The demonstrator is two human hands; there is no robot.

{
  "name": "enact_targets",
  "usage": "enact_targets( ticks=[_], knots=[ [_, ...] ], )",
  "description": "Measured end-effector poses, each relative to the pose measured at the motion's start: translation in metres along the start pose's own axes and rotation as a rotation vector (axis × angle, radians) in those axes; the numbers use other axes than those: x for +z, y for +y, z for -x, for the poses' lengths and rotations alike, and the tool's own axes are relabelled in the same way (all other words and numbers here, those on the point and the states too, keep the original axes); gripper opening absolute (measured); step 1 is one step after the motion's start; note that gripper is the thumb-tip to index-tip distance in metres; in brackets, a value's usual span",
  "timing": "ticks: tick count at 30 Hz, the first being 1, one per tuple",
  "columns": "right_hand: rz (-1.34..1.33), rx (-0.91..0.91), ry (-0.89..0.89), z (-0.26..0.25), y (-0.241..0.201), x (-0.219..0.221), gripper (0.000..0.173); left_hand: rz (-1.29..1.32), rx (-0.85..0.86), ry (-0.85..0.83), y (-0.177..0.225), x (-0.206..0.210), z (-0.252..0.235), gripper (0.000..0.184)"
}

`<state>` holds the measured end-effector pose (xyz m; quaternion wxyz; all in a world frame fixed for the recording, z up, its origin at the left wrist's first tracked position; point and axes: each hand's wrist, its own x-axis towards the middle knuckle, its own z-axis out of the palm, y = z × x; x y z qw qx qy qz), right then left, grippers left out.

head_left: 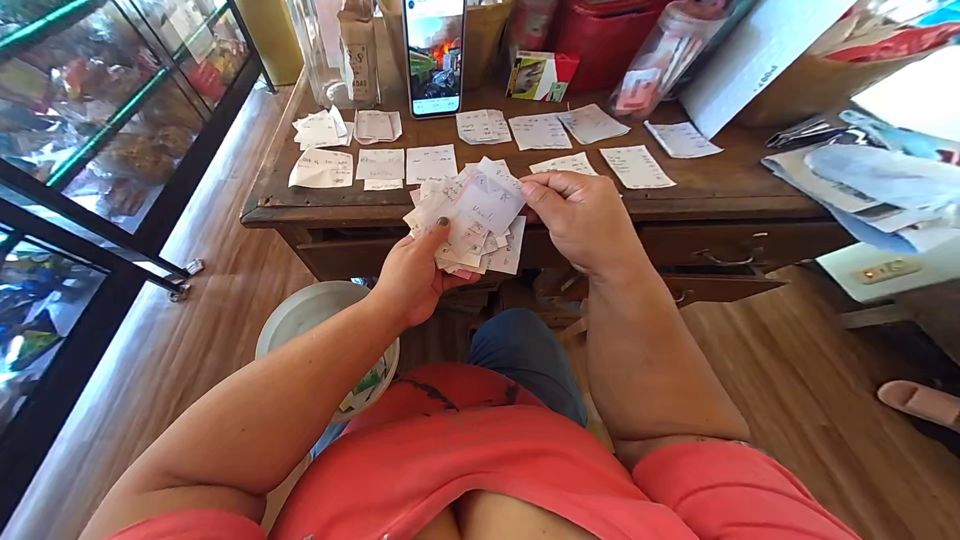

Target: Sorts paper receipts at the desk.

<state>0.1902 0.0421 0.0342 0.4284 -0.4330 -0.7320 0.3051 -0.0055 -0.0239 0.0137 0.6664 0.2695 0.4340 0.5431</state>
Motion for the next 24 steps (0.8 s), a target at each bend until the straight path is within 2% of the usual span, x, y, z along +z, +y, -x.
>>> enact_targets(
  ticks=[8, 16, 24],
  knots=[
    [-0.107, 0.003, 0.066, 0.002, 0.002, -0.003, 0.019, -0.002, 0.009, -0.006, -0.001, -0.001, -0.002, 0.031],
    [-0.336, 0.043, 0.208, 0.014, 0.008, -0.014, 0.011, -0.009, 0.044, -0.01, -0.002, 0.0, -0.003, 0.032],
    [-0.396, 0.011, 0.327, 0.042, 0.017, -0.039, 0.017, -0.053, 0.123, 0.044, -0.002, 0.003, 0.001, 0.03]
  ],
)
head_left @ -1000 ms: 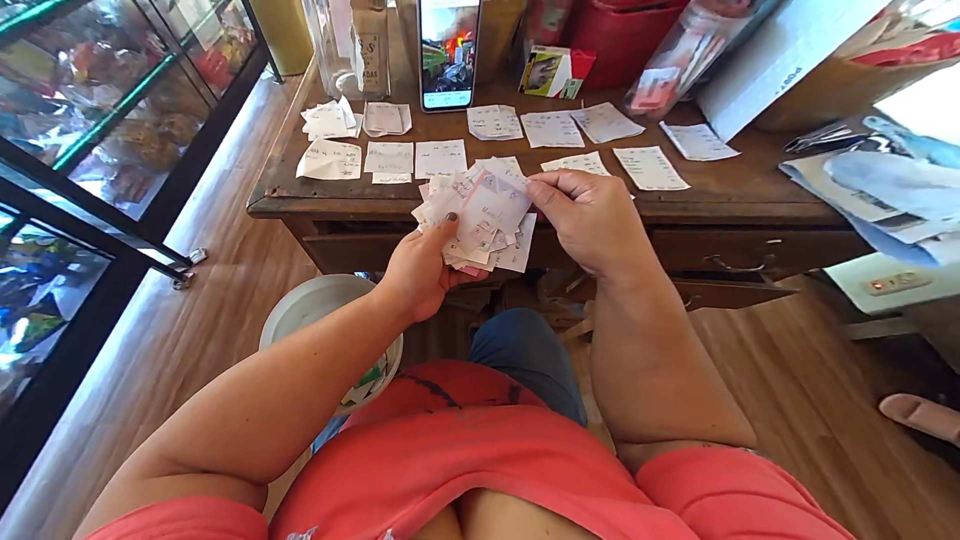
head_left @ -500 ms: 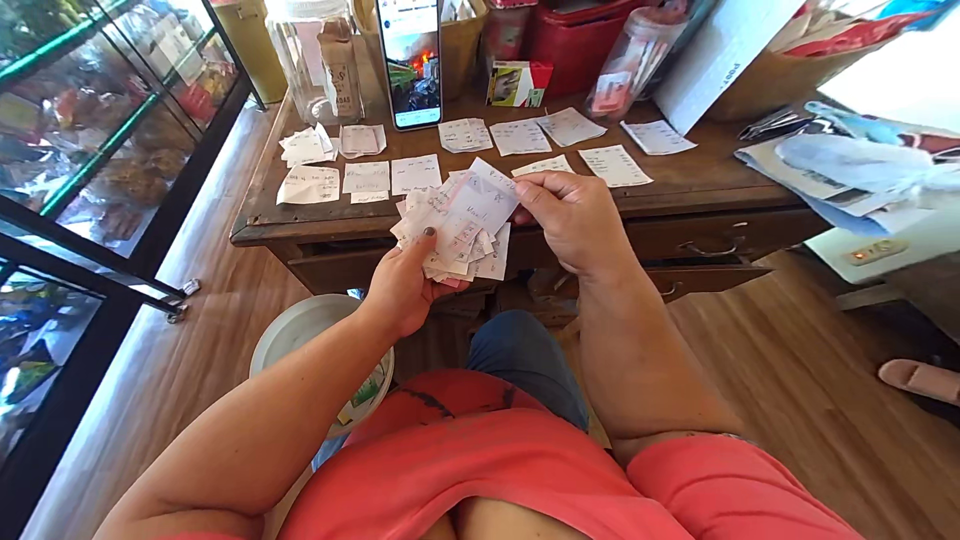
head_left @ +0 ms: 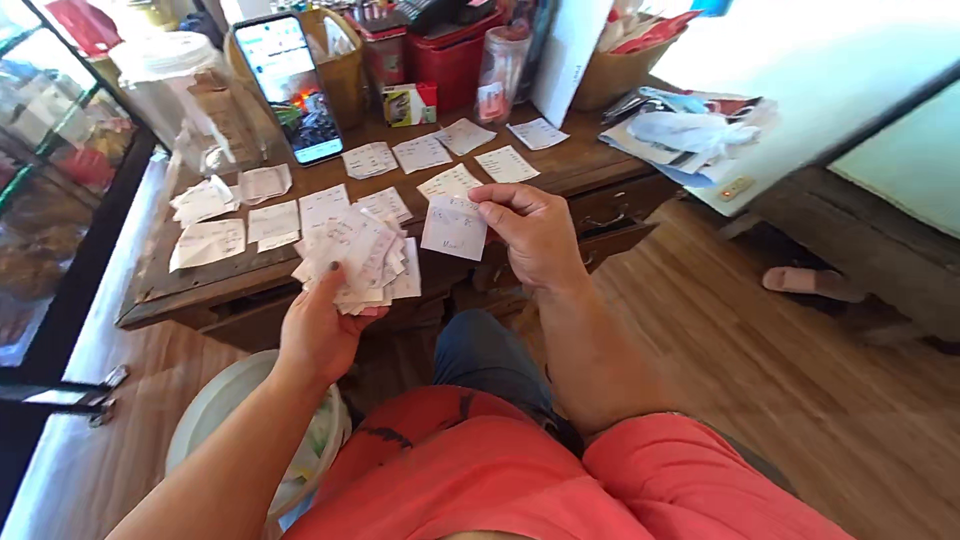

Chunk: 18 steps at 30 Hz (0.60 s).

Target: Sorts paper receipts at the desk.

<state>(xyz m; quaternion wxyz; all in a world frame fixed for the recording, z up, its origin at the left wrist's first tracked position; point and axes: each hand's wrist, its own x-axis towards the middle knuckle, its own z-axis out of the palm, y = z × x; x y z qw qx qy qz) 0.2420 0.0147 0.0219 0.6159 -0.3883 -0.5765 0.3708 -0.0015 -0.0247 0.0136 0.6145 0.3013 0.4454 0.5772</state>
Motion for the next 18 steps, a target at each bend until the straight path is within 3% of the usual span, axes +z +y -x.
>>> enact_targets(
  ticks=[7, 10, 13, 18],
  knots=[
    [0.257, -0.116, 0.299, -0.005, 0.001, -0.09, 0.017, 0.037, 0.09, -0.013, -0.001, 0.0, 0.001, 0.033],
    [0.598, -0.056, 0.416, -0.03, -0.003, -0.132, 0.024, 0.04, 0.08, 0.008, -0.002, 0.005, 0.0, 0.033],
    [0.935, 0.111, 0.355, -0.07, -0.011, -0.157, 0.034, 0.043, 0.068, 0.011, -0.005, 0.009, 0.0, 0.032],
    [1.222, 0.265, 0.096, -0.13, -0.018, -0.174, 0.035, 0.031, 0.061, 0.0, -0.009, 0.016, 0.0, 0.032]
  ],
)
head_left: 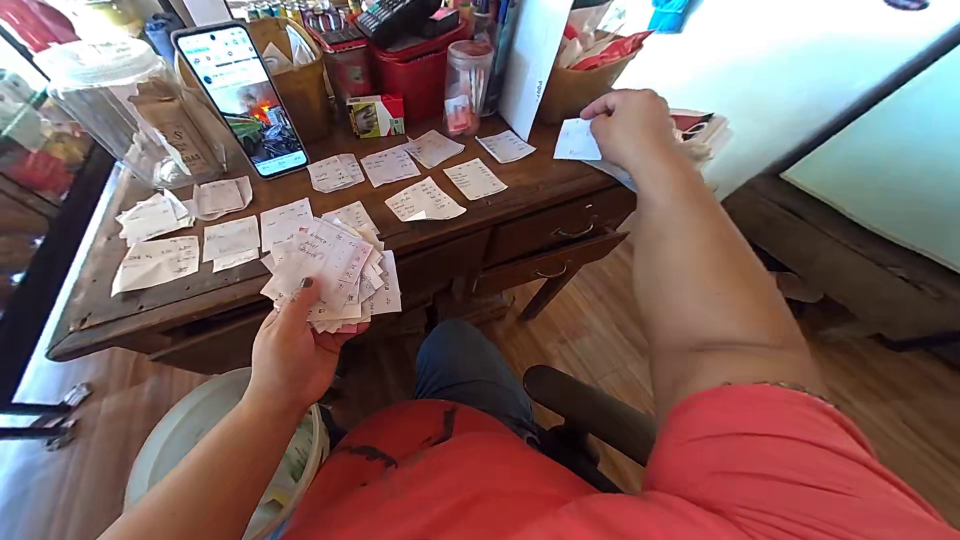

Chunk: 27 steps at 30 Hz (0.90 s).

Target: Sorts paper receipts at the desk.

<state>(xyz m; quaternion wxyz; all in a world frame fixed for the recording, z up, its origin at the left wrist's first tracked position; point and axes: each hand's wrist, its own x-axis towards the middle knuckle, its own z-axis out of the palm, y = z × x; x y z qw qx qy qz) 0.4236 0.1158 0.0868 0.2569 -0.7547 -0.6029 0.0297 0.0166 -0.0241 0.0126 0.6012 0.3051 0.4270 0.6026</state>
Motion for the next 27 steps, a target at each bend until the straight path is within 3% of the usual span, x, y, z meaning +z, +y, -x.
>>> enact_targets(
  ticks=[4, 9, 12, 15, 17, 21, 24, 27],
  knots=[
    [0.148, -0.097, -0.097, -0.034, 0.01, 0.009, 0.035, 0.01, -0.001, 0.014, -0.001, 0.005, 0.001, 0.033],
    [0.193, -0.113, -0.063, -0.042, 0.016, 0.013, 0.033, 0.005, -0.012, 0.004, -0.002, 0.003, 0.001, 0.032],
    [0.112, -0.179, 0.13, -0.022, 0.0, 0.002, 0.035, 0.014, -0.008, -0.002, -0.001, 0.001, 0.001, 0.033],
    [-0.145, -0.329, 0.427, 0.026, -0.039, 0.003, 0.035, 0.007, -0.012, 0.004, 0.002, 0.002, 0.0, 0.033],
    [-0.345, -0.472, 0.479, 0.07, -0.068, 0.016, 0.033, 0.005, -0.027, -0.01, 0.003, 0.004, -0.001, 0.031],
    [-0.667, -0.715, 0.267, 0.147, -0.122, 0.064, 0.023, 0.005, -0.057, -0.037, 0.003, 0.004, 0.002, 0.03],
    [-0.8, -0.734, 0.015, 0.173, -0.149, 0.09, 0.016, -0.007, -0.067, -0.046, 0.004, -0.001, 0.006, 0.03],
    [-0.726, -0.714, -0.071, 0.177, -0.161, 0.103, 0.019, -0.008, -0.069, -0.046, 0.005, -0.005, 0.009, 0.031]
  ],
)
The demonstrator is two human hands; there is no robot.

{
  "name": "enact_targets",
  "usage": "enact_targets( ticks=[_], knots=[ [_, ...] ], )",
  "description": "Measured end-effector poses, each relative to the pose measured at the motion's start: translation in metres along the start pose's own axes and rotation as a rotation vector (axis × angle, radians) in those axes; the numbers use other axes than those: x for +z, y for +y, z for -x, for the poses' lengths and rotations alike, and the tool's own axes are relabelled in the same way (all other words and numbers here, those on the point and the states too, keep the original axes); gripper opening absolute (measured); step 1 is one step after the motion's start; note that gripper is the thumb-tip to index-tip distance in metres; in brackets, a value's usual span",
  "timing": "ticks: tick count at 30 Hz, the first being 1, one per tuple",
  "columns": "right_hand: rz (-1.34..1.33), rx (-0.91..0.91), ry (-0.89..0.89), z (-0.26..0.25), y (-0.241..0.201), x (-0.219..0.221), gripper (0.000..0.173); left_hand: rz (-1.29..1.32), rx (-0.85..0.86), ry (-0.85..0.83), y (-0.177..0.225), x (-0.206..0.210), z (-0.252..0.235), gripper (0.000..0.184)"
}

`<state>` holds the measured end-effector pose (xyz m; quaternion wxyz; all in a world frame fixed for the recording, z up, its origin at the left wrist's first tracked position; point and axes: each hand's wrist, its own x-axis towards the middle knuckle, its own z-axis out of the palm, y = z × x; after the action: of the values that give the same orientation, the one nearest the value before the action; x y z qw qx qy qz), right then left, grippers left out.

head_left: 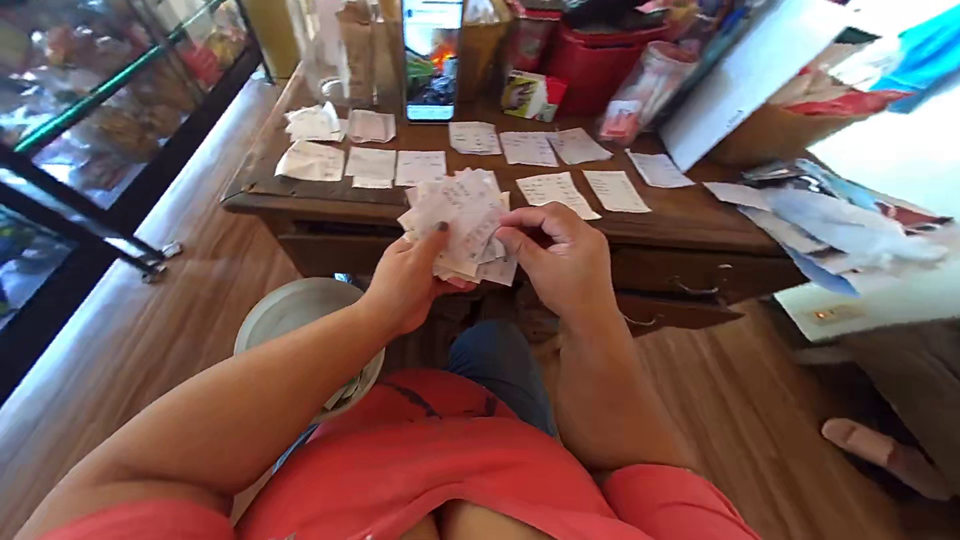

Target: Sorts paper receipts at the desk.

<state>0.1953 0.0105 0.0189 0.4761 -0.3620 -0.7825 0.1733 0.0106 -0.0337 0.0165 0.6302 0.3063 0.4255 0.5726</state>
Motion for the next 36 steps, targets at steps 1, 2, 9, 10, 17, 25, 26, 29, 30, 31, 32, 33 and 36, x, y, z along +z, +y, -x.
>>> enact_targets(
  ticks=[1, 2, 9, 10, 17, 25, 26, 29, 30, 31, 32, 33, 36],
  knots=[
    [0.031, 0.025, -0.013, -0.001, 0.0, 0.003, 0.022, 0.007, 0.002, -0.001, 0.001, -0.001, 0.001, 0.03],
    [0.051, 0.054, -0.019, -0.003, -0.001, 0.005, 0.026, 0.016, 0.004, 0.0, 0.001, -0.002, 0.002, 0.029],
    [0.099, 0.171, -0.051, -0.008, -0.008, 0.007, 0.052, 0.004, 0.01, -0.064, 0.003, -0.006, 0.005, 0.026],
    [0.105, 0.201, -0.071, -0.009, -0.01, 0.006, 0.054, 0.01, 0.013, -0.078, 0.003, -0.006, 0.005, 0.024],
    [0.023, 0.32, -0.046, -0.015, -0.009, 0.003, 0.048, 0.029, 0.007, -0.189, -0.001, -0.005, 0.004, 0.028],
    [-0.063, 0.21, 0.098, -0.018, 0.002, 0.013, 0.024, 0.047, -0.011, -0.151, -0.001, -0.006, 0.003, 0.027],
    [-0.064, 0.201, 0.111, -0.018, 0.003, 0.013, 0.022, 0.051, -0.012, -0.148, -0.001, -0.006, 0.003, 0.027],
    [-0.087, 0.203, 0.123, -0.018, 0.002, 0.014, 0.02, 0.06, -0.02, -0.136, 0.0, -0.006, 0.004, 0.024],
    [-0.102, 0.201, 0.124, -0.018, 0.002, 0.014, 0.019, 0.067, -0.024, -0.13, 0.001, -0.005, 0.004, 0.023],
    [-0.121, 0.198, 0.124, -0.019, 0.003, 0.015, 0.019, 0.075, -0.028, -0.123, 0.001, -0.005, 0.004, 0.021],
    [-0.143, 0.196, 0.124, -0.018, 0.004, 0.015, 0.018, 0.087, -0.032, -0.12, 0.002, -0.006, 0.004, 0.02],
    [-0.174, 0.193, 0.13, -0.018, 0.005, 0.016, 0.017, 0.096, -0.036, -0.111, 0.002, -0.006, 0.004, 0.019],
    [-0.288, 0.169, 0.166, -0.018, 0.01, 0.016, 0.013, 0.11, -0.044, -0.046, 0.004, -0.003, 0.003, 0.018]
  ],
)
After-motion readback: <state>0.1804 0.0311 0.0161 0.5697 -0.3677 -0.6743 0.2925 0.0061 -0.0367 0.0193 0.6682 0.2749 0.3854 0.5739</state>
